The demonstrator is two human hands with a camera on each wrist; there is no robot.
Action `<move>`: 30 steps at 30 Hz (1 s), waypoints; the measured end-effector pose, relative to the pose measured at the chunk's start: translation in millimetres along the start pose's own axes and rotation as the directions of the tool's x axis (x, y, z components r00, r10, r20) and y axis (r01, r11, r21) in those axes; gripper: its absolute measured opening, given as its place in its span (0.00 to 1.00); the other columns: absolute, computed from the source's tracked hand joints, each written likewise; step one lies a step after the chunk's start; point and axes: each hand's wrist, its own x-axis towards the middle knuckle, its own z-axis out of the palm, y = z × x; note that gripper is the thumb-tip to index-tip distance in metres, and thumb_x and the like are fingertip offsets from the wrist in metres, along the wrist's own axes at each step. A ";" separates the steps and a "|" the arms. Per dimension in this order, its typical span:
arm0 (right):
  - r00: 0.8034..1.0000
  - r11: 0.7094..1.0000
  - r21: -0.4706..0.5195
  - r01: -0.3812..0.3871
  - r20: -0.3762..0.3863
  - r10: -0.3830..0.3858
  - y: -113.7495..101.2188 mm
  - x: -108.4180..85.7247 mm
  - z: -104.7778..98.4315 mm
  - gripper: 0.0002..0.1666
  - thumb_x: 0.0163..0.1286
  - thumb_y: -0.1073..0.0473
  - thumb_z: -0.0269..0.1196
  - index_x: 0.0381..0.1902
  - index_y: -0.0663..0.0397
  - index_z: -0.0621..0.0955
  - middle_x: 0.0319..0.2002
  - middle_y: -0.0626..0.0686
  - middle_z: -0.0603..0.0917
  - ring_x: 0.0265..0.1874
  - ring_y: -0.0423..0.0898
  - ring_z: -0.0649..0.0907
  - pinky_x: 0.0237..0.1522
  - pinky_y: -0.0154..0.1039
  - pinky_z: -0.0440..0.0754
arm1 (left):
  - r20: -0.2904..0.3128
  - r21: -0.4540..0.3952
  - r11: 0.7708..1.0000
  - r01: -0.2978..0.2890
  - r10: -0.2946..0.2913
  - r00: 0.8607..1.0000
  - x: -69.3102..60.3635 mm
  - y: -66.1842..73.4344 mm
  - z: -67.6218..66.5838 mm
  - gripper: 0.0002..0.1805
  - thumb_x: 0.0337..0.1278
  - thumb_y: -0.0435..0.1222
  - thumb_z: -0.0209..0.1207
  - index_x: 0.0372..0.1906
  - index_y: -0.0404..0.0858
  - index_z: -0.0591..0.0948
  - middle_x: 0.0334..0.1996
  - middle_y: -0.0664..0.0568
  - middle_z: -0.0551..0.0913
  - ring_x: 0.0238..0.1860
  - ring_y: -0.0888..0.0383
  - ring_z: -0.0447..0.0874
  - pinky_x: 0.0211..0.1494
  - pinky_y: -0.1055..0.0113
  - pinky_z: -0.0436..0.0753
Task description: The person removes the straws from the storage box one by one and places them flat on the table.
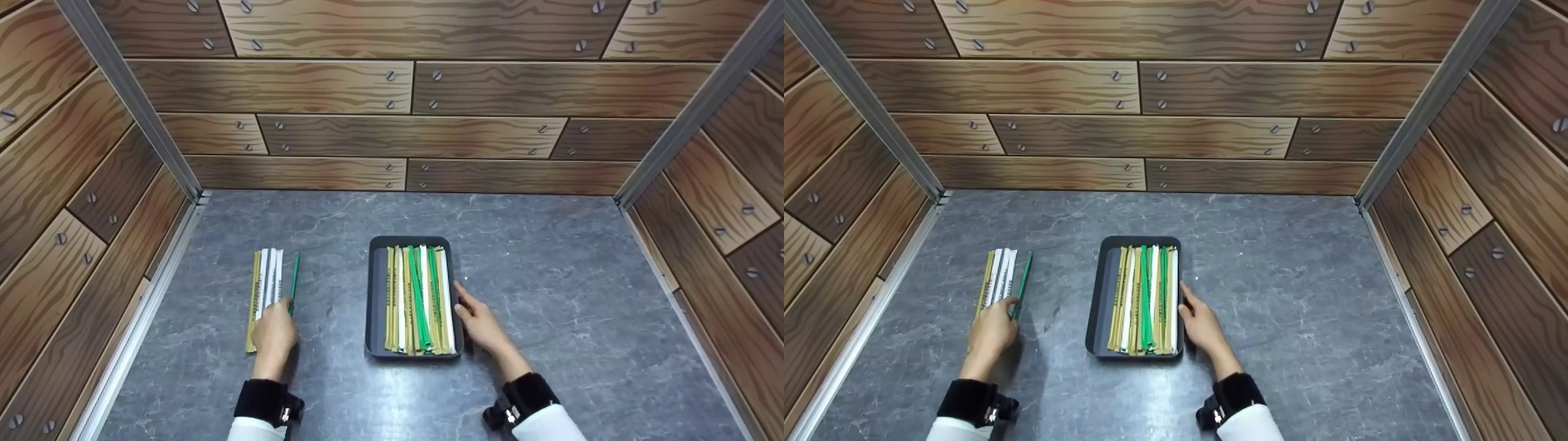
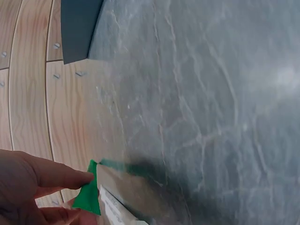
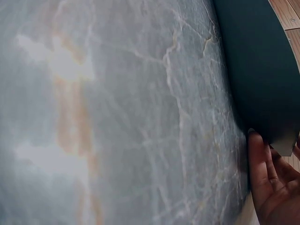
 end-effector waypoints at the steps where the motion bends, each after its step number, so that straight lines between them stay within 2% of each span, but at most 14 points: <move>1: 1.000 1.000 0.003 0.002 0.000 -0.002 -0.3 -0.3 0.0 0.32 0.75 0.65 0.54 0.74 0.52 0.64 0.66 0.69 0.68 0.62 0.65 0.72 0.65 0.58 0.66 | -0.007 0.009 1.000 -0.006 0.006 1.000 0.1 -0.8 0.5 0.21 0.57 0.24 0.54 0.55 0.37 0.82 0.45 0.34 0.83 0.41 0.33 0.83 0.36 0.39 0.80; 5: 1.000 1.000 0.011 0.009 -0.008 -0.009 -0.8 -1.1 0.0 0.32 0.74 0.65 0.54 0.74 0.54 0.64 0.66 0.68 0.68 0.62 0.65 0.72 0.64 0.58 0.67 | -0.039 0.035 0.999 -0.023 0.024 0.999 -0.1 -2.7 3.4 0.15 0.60 0.25 0.52 0.48 0.35 0.83 0.40 0.32 0.83 0.37 0.32 0.83 0.31 0.39 0.80; 10: 1.000 0.999 0.034 0.015 -0.006 -0.015 -0.8 -1.6 1.3 0.31 0.74 0.67 0.54 0.74 0.56 0.64 0.63 0.73 0.70 0.58 0.65 0.76 0.62 0.58 0.70 | -0.065 0.080 0.996 -0.045 0.050 0.997 0.6 -6.8 7.3 0.09 0.63 0.25 0.53 0.42 0.31 0.83 0.35 0.31 0.83 0.32 0.33 0.83 0.27 0.41 0.79; 15: 1.000 0.999 0.047 -0.003 0.001 0.003 -0.9 -1.0 1.6 0.31 0.75 0.66 0.54 0.74 0.55 0.63 0.64 0.73 0.69 0.58 0.63 0.76 0.62 0.57 0.71 | -0.049 0.095 0.995 -0.030 0.035 0.998 2.0 -10.9 8.6 0.07 0.62 0.24 0.54 0.41 0.30 0.81 0.35 0.30 0.82 0.33 0.32 0.83 0.28 0.40 0.80; 18: 1.000 0.999 0.049 -0.010 0.001 0.010 0.1 -0.4 1.3 0.31 0.75 0.66 0.54 0.74 0.54 0.63 0.64 0.72 0.69 0.58 0.63 0.76 0.62 0.56 0.71 | -0.041 0.080 0.996 -0.027 0.031 0.999 2.0 -6.8 7.9 0.08 0.59 0.23 0.55 0.41 0.29 0.81 0.35 0.30 0.82 0.33 0.33 0.83 0.28 0.40 0.80; 20: 1.000 0.999 0.044 -0.008 -0.002 0.008 0.8 -0.1 0.9 0.31 0.75 0.66 0.54 0.74 0.54 0.63 0.64 0.72 0.69 0.58 0.63 0.76 0.62 0.56 0.70 | -0.047 0.051 0.997 -0.051 0.054 0.997 -0.3 1.4 8.5 0.09 0.57 0.23 0.55 0.42 0.29 0.81 0.35 0.31 0.82 0.33 0.34 0.83 0.28 0.42 0.80; 23: 1.000 0.999 0.039 -0.008 -0.005 0.008 1.5 -0.1 0.6 0.32 0.75 0.66 0.54 0.74 0.53 0.63 0.65 0.72 0.69 0.59 0.65 0.76 0.63 0.57 0.70 | -0.076 -0.020 0.990 -0.139 0.137 0.988 -6.9 22.6 12.8 0.14 0.54 0.24 0.58 0.47 0.29 0.82 0.37 0.34 0.83 0.34 0.37 0.84 0.31 0.46 0.83; 27: 1.000 0.999 0.030 -0.013 -0.006 0.013 1.0 -0.9 0.7 0.32 0.75 0.66 0.54 0.74 0.53 0.63 0.65 0.72 0.68 0.60 0.66 0.74 0.63 0.58 0.68 | -0.100 -0.080 0.957 -0.279 0.271 0.957 -21.6 60.5 21.7 0.20 0.52 0.28 0.64 0.53 0.32 0.81 0.43 0.35 0.84 0.35 0.40 0.85 0.33 0.50 0.85; 30: 1.000 1.000 0.023 -0.016 0.001 0.016 0.6 -1.2 1.1 0.32 0.75 0.65 0.54 0.74 0.53 0.63 0.66 0.72 0.67 0.60 0.66 0.74 0.63 0.58 0.68 | -0.109 -0.075 0.935 -0.346 0.338 0.935 -33.7 87.0 28.5 0.22 0.51 0.32 0.67 0.54 0.33 0.82 0.44 0.36 0.84 0.35 0.39 0.85 0.34 0.49 0.85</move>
